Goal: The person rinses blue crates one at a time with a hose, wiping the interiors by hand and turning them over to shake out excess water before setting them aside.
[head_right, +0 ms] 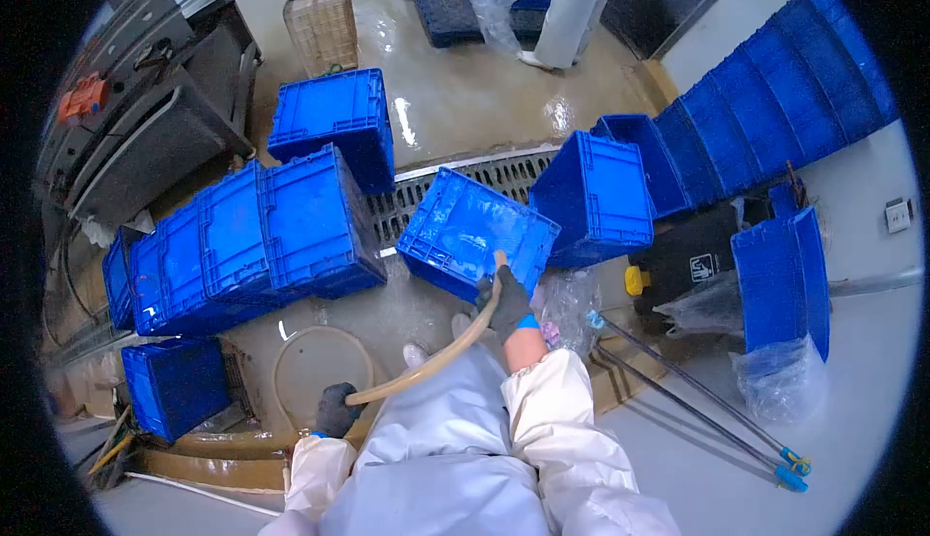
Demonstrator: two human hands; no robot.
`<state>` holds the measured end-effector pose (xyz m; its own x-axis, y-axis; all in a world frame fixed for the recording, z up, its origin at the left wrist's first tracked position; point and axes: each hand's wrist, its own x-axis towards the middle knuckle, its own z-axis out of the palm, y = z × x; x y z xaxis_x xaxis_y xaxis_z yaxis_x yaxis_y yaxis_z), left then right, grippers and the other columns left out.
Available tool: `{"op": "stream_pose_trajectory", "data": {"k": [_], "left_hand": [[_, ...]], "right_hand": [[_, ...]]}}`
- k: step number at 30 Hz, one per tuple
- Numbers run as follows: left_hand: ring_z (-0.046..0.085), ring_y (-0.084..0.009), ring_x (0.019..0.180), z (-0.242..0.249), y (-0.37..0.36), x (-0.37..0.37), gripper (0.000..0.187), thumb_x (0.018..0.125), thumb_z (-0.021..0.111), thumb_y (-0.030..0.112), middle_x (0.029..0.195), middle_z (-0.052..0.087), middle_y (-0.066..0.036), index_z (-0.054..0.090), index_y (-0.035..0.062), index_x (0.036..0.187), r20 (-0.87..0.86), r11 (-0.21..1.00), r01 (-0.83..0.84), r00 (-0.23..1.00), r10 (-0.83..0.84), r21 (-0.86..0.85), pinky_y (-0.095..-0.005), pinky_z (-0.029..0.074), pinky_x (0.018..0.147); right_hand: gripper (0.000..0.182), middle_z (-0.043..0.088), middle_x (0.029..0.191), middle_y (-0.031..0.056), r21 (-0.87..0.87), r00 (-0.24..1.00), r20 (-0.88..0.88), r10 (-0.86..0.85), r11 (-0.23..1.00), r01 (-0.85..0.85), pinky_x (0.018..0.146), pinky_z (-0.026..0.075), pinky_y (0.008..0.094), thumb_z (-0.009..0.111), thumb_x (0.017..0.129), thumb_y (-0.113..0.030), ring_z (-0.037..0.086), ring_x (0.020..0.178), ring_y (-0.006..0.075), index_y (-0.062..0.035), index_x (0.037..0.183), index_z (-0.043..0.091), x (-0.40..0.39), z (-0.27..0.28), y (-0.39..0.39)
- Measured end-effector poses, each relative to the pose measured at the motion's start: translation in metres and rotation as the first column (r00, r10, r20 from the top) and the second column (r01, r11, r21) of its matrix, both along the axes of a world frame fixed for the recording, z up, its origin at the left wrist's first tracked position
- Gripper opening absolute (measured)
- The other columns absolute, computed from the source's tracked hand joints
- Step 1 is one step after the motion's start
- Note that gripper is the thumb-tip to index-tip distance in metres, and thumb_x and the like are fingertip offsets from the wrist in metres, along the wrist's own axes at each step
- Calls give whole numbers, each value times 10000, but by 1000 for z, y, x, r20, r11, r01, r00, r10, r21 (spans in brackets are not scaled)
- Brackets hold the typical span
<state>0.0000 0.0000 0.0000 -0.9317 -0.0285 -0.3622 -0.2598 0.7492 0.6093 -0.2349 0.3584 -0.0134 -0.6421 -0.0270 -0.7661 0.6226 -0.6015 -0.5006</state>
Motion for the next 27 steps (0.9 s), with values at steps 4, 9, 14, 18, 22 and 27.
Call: {"op": "stream_pose_trajectory", "data": {"k": [4, 9, 14, 18, 22, 27], "left_hand": [[642, -370, 761, 30, 1, -18, 212, 697, 769, 264, 770, 666, -156, 674, 93, 778, -57, 999, -41, 998, 41, -2, -466, 500, 688], [641, -363, 736, 58, 3, -42, 216, 702, 762, 286, 750, 664, -148, 673, 99, 763, -98, 998, -68, 993, 66, -13, -464, 500, 673], [639, -352, 687, 71, 5, -55, 225, 694, 749, 314, 706, 660, -132, 670, 110, 745, -109, 984, -179, 978, 179, 10, -460, 497, 651], [630, -355, 671, 76, 10, -74, 223, 708, 750, 311, 687, 646, -137, 664, 107, 733, -149, 967, -251, 955, 255, 48, -468, 487, 646], [622, -358, 660, 84, 13, -104, 215, 723, 741, 295, 670, 631, -147, 651, 100, 717, -171, 949, -306, 934, 314, 72, -472, 476, 626], [609, -354, 629, 67, 10, -136, 203, 729, 727, 276, 640, 613, -146, 628, 103, 689, -167, 937, -336, 922, 348, 96, -460, 467, 607]], "right_hand": [[546, 617, 802, 135, 148, 999, -37, 14, 989, -8, 535, 523, 400, 523, 976, -365, 532, 528, 200, -190, 1461, 344, -19, 31, -4], [547, 613, 795, 136, 383, 962, -41, 271, 893, -236, 487, 524, 426, 489, 985, -303, 539, 516, 203, -156, 1483, 318, -77, 52, -32], [371, 665, 834, 149, 883, 494, -3, 869, 235, -407, 496, 531, 423, 565, 900, -219, 628, 561, 245, -69, 1239, 579, -162, -17, -46], [221, 638, 708, 133, 845, 338, 191, 922, 21, -535, 479, 493, 388, 596, 873, -196, 621, 527, 231, -20, 988, 660, -213, 13, -99], [224, 666, 686, 137, 800, -125, 479, 869, -490, -346, 522, 513, 389, 610, 865, -222, 637, 543, 220, -28, 946, 688, -270, 8, -139], [164, 699, 783, 114, 787, -461, 546, 700, -617, -5, 590, 538, 385, 629, 841, -196, 674, 662, 235, -82, 916, 721, -320, -42, -143]]}}
